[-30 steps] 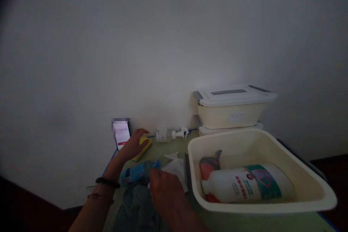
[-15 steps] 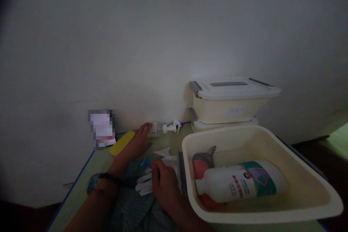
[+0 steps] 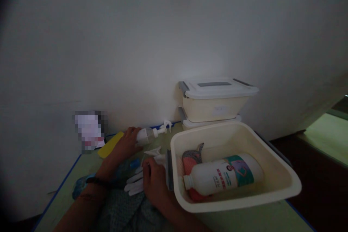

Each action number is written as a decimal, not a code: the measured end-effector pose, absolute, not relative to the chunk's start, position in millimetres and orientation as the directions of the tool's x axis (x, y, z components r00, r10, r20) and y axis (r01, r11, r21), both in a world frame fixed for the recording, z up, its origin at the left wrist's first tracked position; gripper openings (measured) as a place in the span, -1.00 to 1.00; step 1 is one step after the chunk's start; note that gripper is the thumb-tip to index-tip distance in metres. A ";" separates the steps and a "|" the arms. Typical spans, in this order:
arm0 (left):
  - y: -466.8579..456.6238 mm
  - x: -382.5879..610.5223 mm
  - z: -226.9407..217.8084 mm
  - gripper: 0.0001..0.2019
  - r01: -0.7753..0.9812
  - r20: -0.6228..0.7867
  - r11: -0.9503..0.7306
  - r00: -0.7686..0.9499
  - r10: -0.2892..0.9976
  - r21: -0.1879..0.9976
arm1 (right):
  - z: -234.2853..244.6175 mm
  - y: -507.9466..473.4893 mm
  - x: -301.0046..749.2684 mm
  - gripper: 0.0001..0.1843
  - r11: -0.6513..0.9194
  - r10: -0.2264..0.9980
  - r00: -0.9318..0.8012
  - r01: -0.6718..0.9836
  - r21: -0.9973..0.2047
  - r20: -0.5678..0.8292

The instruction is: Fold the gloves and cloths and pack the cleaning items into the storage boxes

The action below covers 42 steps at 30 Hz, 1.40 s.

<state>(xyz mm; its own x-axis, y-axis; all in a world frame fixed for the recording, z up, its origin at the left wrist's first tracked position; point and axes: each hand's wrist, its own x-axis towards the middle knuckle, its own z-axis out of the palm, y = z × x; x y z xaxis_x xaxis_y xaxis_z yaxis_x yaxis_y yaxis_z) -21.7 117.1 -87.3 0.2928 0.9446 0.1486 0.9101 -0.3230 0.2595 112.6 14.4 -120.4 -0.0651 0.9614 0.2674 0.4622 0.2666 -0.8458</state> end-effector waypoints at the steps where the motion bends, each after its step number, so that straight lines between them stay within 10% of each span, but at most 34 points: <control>1: 117.3 -22.9 -86.5 -0.42 0.904 0.139 -0.334 0.307 0.942 0.267 | -120.8 14.8 112.8 -0.73 0.264 0.961 -0.054 0.458 -0.849 0.270; 11: 98.4 -54.4 -17.5 -0.38 0.787 0.297 -0.486 0.394 0.870 0.380 | -128.3 13.3 110.8 -0.79 0.260 0.953 0.050 0.373 -0.891 0.299; 17: 60.3 -81.0 25.2 -0.31 0.545 0.374 -0.448 0.247 0.894 0.709 | -131.8 7.9 111.0 -0.72 0.289 0.948 0.029 0.330 -0.898 0.316; 24: 29.7 -88.0 41.7 -0.47 0.422 0.503 -0.547 0.221 0.836 0.723 | -95.7 -17.1 99.8 -0.30 0.212 0.976 -0.022 -0.091 -0.973 0.215; 30: 33.0 -85.5 30.9 -0.53 0.111 0.563 -0.592 0.212 0.799 0.798 | -30.6 -29.8 111.7 -0.38 0.323 0.943 -0.019 -0.185 -0.928 0.332; 42: 16.0 -25.9 19.2 -0.70 -0.010 0.580 -0.581 0.070 0.811 0.814 | 49.9 -25.4 184.1 -0.65 0.303 0.950 -0.205 0.429 -0.851 0.235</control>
